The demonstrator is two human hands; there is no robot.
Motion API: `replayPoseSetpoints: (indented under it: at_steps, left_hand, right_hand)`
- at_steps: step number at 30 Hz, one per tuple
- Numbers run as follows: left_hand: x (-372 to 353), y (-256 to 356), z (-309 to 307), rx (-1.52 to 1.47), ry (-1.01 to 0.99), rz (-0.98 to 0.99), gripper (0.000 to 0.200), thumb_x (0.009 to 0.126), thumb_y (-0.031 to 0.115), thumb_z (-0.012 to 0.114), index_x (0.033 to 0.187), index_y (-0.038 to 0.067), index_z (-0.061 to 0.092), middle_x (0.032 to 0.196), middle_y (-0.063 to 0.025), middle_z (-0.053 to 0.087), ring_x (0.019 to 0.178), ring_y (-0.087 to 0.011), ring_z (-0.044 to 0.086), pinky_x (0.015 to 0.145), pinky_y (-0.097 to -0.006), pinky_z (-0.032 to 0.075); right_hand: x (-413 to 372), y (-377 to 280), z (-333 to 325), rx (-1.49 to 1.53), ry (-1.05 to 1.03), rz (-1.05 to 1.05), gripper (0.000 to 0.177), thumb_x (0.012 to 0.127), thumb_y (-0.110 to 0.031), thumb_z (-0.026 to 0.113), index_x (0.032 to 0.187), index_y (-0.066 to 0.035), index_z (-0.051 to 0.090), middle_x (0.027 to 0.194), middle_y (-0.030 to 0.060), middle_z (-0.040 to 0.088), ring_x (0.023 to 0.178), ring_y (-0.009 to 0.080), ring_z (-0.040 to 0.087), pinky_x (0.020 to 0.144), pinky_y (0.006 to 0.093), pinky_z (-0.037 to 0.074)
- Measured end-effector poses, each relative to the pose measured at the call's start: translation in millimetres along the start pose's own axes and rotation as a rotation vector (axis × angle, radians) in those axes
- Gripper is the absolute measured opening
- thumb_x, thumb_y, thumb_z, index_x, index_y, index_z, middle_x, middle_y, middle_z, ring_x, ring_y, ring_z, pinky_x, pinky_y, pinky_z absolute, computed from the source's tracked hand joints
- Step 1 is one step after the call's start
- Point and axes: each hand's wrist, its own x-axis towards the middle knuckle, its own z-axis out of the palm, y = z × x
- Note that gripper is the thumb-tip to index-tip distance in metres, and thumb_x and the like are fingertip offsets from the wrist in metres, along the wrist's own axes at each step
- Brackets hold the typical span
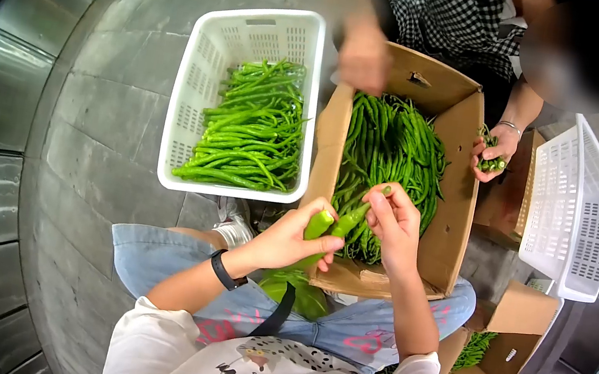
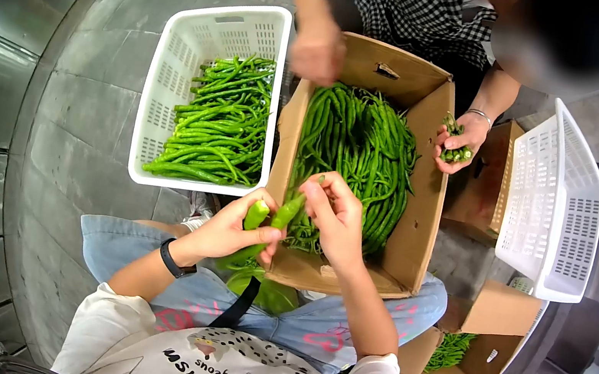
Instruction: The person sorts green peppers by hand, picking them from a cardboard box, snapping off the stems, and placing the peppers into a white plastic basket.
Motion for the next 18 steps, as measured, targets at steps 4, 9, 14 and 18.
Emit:
replayPoseSetpoints:
  at_steps: [4, 9, 14, 18]
  left_hand:
    - [-1.9, 8.4, 2.9, 0.151, 0.034, -0.005, 0.02, 0.094, 0.01, 0.051, 0.109, 0.007, 0.039, 0.086, -0.0076, 0.059, 0.058, -0.0099, 0.055, 0.045, -0.0227, 0.046]
    - [-6.0, 17.5, 4.5, 0.323, -0.011, 0.006, 0.016, 0.09, 0.012, 0.058, 0.103, 0.004, 0.051, 0.063, -0.0016, 0.055, 0.048, -0.0061, 0.052, 0.042, -0.0217, 0.041]
    - [-14.1, 25.9, -9.9, 0.146, -0.055, 0.062, 0.017, 0.09, 0.011, 0.058, 0.104, 0.006, 0.049, 0.075, -0.0057, 0.057, 0.053, -0.0075, 0.052, 0.041, -0.0203, 0.04]
    - [-21.8, 65.9, -36.5, 0.02, 0.354, 0.345, 0.034, 0.089, 0.028, 0.06, 0.107, 0.003, 0.046, 0.066, -0.0009, 0.048, 0.04, -0.0069, 0.041, 0.031, -0.0186, 0.03]
  right_hand:
    - [-5.3, 5.4, 3.9, -0.122, -0.125, -0.067, 0.012, 0.093, -0.015, 0.055, 0.086, -0.006, 0.052, 0.068, -0.0034, 0.051, 0.059, 0.0017, 0.046, 0.052, 0.018, 0.036]
    - [-11.8, 10.7, 4.0, 0.094, -0.178, 0.064, 0.017, 0.095, -0.02, 0.051, 0.084, -0.007, 0.05, 0.06, -0.0024, 0.047, 0.052, 0.0037, 0.044, 0.047, 0.0181, 0.033]
    - [-13.3, 22.0, 8.3, 0.502, -0.167, 0.263, 0.021, 0.095, -0.025, 0.049, 0.082, -0.009, 0.049, 0.06, -0.0002, 0.046, 0.051, 0.0045, 0.043, 0.044, 0.0168, 0.027]
    - [-30.3, 49.5, 43.2, -0.502, -0.21, -0.029, 0.02, 0.086, -0.021, 0.062, 0.086, -0.002, 0.056, 0.071, 0.0065, 0.056, 0.064, 0.0186, 0.058, 0.059, 0.0315, 0.047]
